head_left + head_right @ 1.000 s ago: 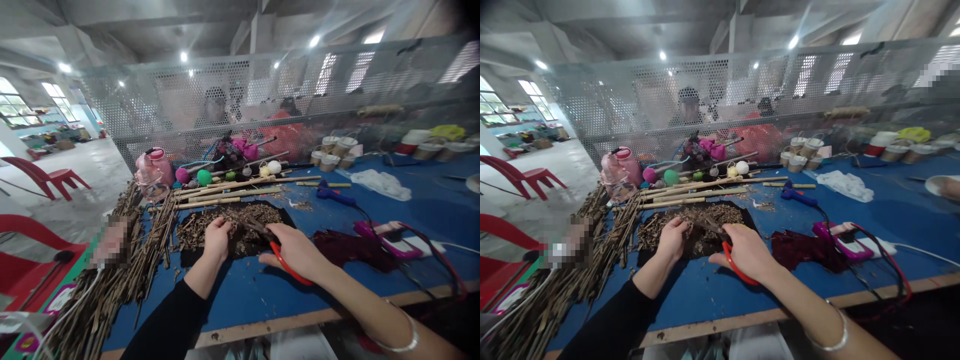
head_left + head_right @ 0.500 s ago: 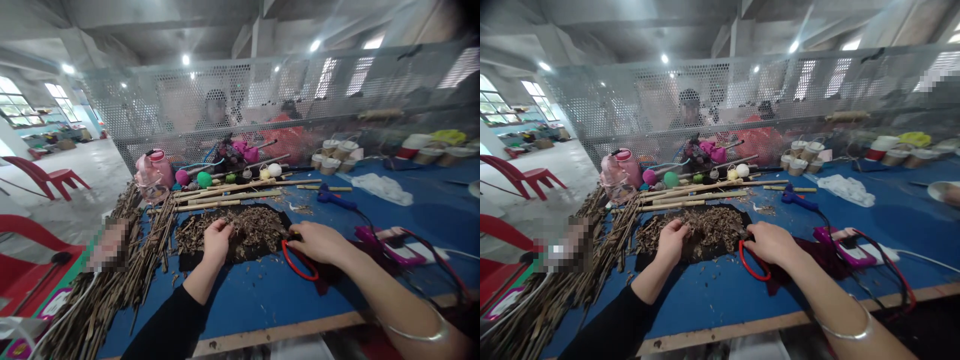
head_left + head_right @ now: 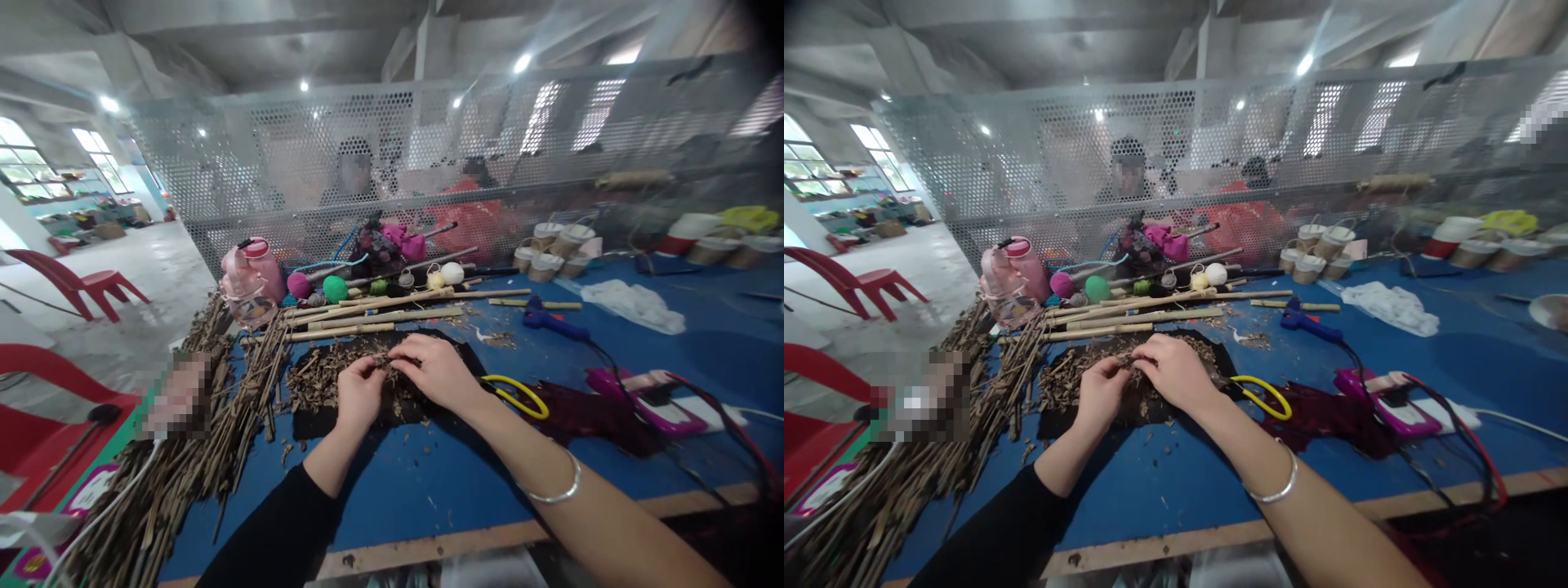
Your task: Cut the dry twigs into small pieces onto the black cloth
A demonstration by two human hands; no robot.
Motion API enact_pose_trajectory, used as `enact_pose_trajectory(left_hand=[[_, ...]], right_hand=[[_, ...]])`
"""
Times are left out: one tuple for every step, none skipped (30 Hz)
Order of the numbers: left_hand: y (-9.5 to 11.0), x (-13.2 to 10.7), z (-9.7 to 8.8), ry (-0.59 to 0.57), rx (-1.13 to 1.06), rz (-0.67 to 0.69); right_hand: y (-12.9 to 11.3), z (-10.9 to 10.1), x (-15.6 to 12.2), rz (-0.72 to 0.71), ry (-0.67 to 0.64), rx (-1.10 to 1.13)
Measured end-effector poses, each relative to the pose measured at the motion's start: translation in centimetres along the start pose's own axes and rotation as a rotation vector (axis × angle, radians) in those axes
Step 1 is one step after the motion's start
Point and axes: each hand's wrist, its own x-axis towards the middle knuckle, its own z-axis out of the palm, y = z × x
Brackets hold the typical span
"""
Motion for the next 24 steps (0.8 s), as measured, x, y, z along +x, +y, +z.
enact_pose_trajectory(left_hand=[[0.1,0.0,0.0,0.002,-0.004,0.006],[0.1,0.0,0.0,0.007,-0.003,0.009],[0.2,-0.1,0.0,0.015,0.006,0.009],[0.3,-0.1,0.0,0.024,0.021,0.01],[0.4,-0.2,0.0,0.032,0.039,0.015],[0.5,-0.2,0.0,0.036,0.056,0.024],[0.5,-0.3,0.0,0.035,0.071,0.038],[0.6,-0.3,0.0,0.033,0.086,0.056],[0.6,-0.3,-0.1,0.028,0.101,0.071],[0.6,-0.3,-0.1,0.025,0.109,0.077],[0.6,-0.3,-0.1,0.025,0.11,0.071],[0.6,-0.2,-0.2,0.032,0.1,0.054],[0.5,-0.1,-0.2,0.047,0.08,0.029],[0.4,0.0,-0.2,0.064,0.05,0.001],[0.4,0.1,-0.2,0.082,0.015,-0.029],[0.3,0.2,-0.2,0.098,-0.021,-0.063],[0.2,0.3,-0.2,0.11,-0.053,-0.102],[0.2,0.4,-0.1,0.116,-0.083,-0.142],[0.1,0.4,0.0,0.118,-0.111,-0.179],[0.1,0.4,0.0,0.118,-0.139,-0.21],[0.0,0.4,0.1,0.118,-0.166,-0.229],[0.0,0.4,0.2,0.117,-0.191,-0.239],[-0.1,0.4,0.2,0.117,-0.213,-0.244],[-0.1,0.4,0.2,0.118,-0.23,-0.251]], right_hand=[[0.1,0.0,-0.1,0.004,-0.01,-0.017],[0.2,0.0,-0.1,0.008,-0.018,-0.031],[0.2,0.1,-0.1,0.013,-0.023,-0.042],[0.1,0.2,-0.1,0.021,-0.024,-0.052],[0.1,0.3,-0.1,0.032,-0.023,-0.059],[0.0,0.4,-0.1,0.047,-0.021,-0.063],[0.0,0.5,0.0,0.062,-0.02,-0.065],[-0.1,0.6,0.1,0.076,-0.019,-0.064],[-0.1,0.6,0.1,0.09,-0.019,-0.059],[-0.2,0.6,0.2,0.1,-0.021,-0.05],[-0.3,0.6,0.2,0.11,-0.023,-0.036],[-0.3,0.5,0.2,0.121,-0.025,-0.015],[-0.4,0.4,0.1,0.136,-0.026,0.011],[-0.4,0.3,0.0,0.155,-0.026,0.041],[-0.4,0.2,-0.1,0.175,-0.026,0.072],[-0.4,0.1,-0.2,0.195,-0.025,0.101],[-0.3,0.0,-0.3,0.214,-0.02,0.125],[-0.2,0.0,-0.4,0.231,-0.015,0.144],[-0.1,0.1,-0.6,0.245,-0.006,0.162],[0.0,0.1,-0.7,0.258,0.004,0.177],[0.2,0.2,-0.8,0.271,0.016,0.189],[0.4,0.3,-0.9,0.281,0.031,0.199],[0.6,0.5,-1.0,0.288,0.049,0.207],[0.7,0.6,-1.1,0.293,0.074,0.21]])
